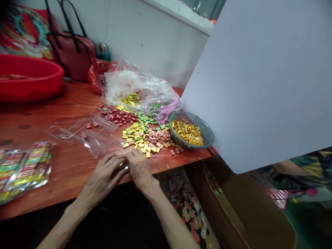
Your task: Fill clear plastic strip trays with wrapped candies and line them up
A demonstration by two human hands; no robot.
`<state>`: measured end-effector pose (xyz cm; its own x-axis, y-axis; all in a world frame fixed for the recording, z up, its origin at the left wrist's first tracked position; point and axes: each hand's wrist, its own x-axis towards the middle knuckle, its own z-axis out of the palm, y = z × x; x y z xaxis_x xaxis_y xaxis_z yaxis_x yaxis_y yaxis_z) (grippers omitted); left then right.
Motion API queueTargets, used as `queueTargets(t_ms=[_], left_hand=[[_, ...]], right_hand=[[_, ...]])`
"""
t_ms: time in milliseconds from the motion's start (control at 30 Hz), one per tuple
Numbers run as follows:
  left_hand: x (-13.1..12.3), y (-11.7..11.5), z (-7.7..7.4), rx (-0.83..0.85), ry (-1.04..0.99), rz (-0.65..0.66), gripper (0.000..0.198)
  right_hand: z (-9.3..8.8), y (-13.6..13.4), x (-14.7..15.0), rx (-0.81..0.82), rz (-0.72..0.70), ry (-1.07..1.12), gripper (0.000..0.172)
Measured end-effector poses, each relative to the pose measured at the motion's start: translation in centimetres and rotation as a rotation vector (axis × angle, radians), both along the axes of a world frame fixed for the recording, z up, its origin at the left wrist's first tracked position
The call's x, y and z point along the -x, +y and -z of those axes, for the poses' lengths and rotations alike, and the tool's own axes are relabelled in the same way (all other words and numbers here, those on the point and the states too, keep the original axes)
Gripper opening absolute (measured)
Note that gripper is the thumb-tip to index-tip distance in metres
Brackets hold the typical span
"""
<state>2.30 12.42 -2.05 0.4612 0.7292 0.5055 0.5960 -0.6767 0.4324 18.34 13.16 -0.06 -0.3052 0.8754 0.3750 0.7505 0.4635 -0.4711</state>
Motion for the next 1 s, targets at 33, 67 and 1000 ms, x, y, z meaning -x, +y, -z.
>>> queueTargets(t_ms=[33, 67, 1000], left_hand=[[0.0, 0.0, 0.1, 0.003, -0.001, -0.001, 0.027], [0.0, 0.1, 0.2, 0.004, -0.001, -0.002, 0.027], [-0.1, -0.2, -0.1, -0.034, 0.165, -0.034, 0.026]], right_hand=[[0.0, -0.1, 0.1, 0.003, -0.004, 0.017, 0.020], [-0.1, -0.2, 0.1, 0.011, -0.006, 0.043, 0.020], [-0.4, -3.6, -8.6, 0.060, 0.374, 0.362, 0.013]])
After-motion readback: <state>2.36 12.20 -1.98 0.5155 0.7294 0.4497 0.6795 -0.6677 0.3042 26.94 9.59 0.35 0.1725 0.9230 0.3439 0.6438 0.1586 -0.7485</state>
